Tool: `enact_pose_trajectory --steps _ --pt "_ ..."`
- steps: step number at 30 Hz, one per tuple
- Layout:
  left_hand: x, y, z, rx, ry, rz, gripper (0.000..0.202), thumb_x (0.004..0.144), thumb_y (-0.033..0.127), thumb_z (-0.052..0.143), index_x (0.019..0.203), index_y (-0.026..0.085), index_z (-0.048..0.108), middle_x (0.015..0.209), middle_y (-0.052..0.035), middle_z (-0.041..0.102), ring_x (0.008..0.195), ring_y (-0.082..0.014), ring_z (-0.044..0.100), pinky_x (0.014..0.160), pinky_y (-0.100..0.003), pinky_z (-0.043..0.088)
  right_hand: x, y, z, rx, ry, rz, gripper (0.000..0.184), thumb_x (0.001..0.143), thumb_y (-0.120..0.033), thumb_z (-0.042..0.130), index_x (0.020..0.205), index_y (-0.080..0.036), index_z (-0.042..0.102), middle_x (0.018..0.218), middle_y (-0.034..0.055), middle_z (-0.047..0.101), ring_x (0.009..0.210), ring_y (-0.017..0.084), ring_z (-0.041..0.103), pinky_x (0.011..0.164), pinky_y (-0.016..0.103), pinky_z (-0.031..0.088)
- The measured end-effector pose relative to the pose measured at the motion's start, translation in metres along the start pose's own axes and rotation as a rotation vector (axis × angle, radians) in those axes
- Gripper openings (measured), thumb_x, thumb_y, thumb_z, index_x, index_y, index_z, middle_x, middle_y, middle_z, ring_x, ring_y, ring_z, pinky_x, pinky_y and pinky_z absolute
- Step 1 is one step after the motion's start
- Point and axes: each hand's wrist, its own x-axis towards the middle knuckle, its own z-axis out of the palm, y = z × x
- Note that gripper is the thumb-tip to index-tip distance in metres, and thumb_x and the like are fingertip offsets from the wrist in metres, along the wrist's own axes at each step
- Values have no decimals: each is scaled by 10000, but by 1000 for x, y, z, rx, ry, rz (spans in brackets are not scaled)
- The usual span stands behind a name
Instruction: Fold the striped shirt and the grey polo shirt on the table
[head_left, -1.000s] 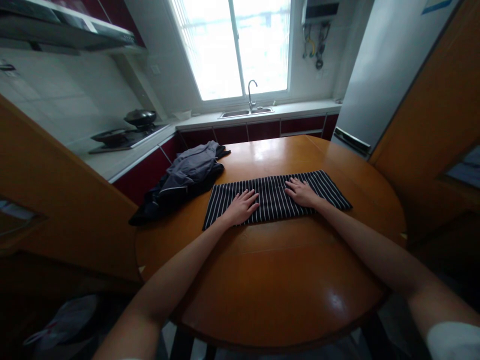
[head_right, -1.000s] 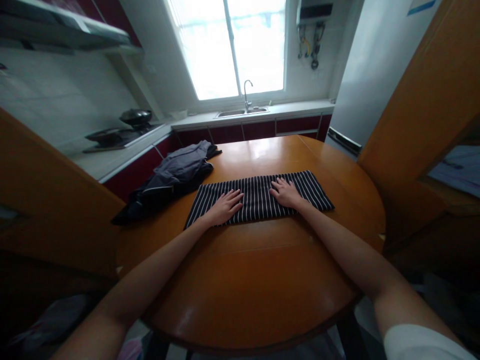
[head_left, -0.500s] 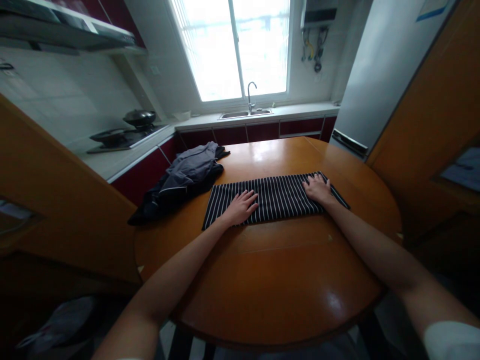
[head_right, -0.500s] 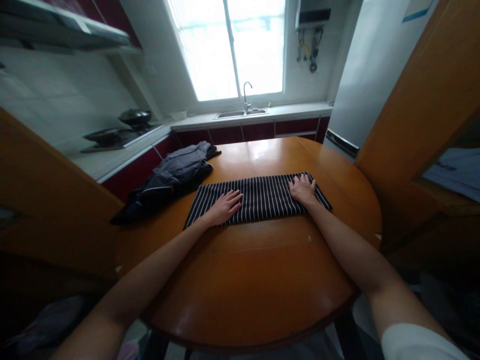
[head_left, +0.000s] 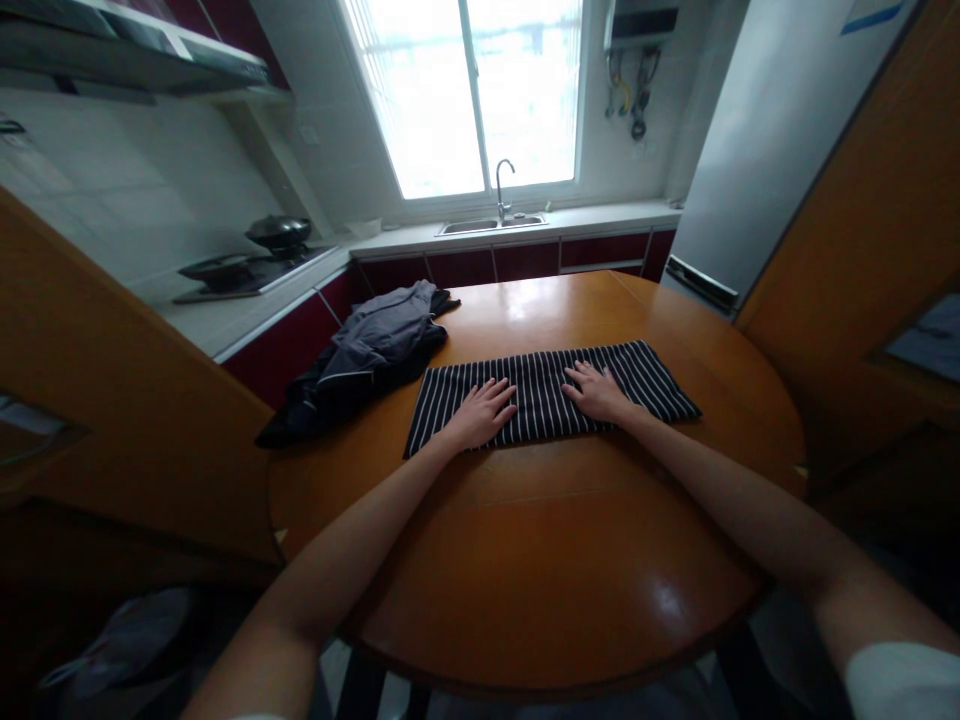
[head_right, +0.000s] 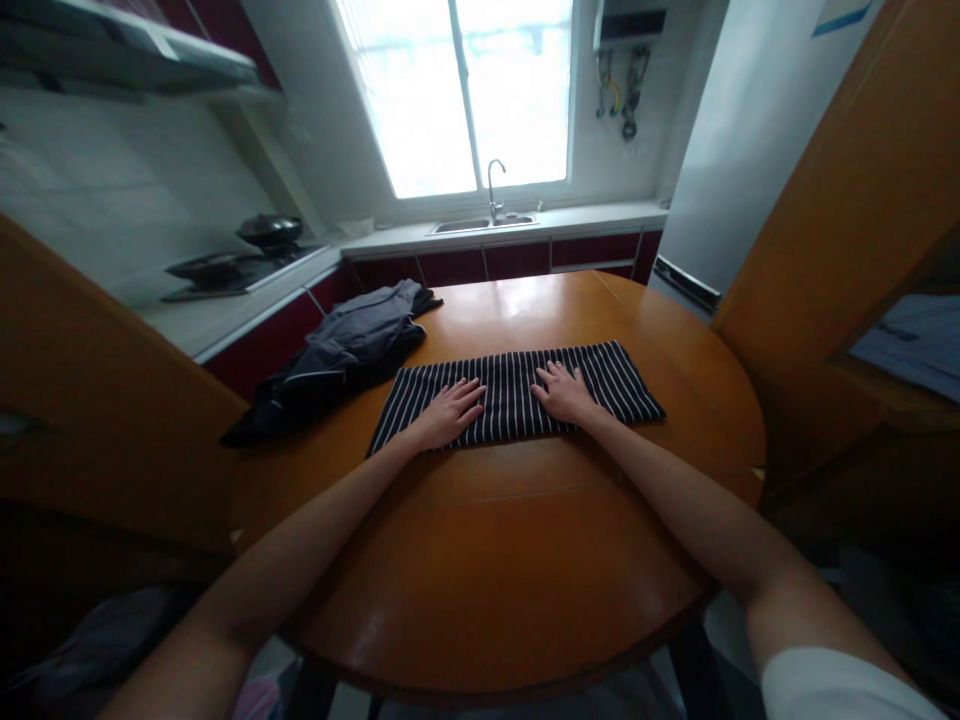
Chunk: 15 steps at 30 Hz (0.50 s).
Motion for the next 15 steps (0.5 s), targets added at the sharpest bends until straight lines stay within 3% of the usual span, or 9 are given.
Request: enact_pose_trajectory --steps 5,15 --pt "0 -1 0 3 -1 1 635 1049 586 218 1569 250 357 1663 -47 228 1549 -286 141 1245 -517 145 2 10 -3 -27 -7 182 607 1034 -488 307 1531 -159 422 1654 156 266 1536 307 199 1208 600 147" --pt "0 2 -2 10 -5 -4 622 1051 568 226 1566 245 362 1661 -49 236 1546 -290 152 1242 -527 151 3 15 -5 -34 -1 199 613 1028 -484 301 1535 -159 413 1650 160 277 1530 301 213 1208 578 158"
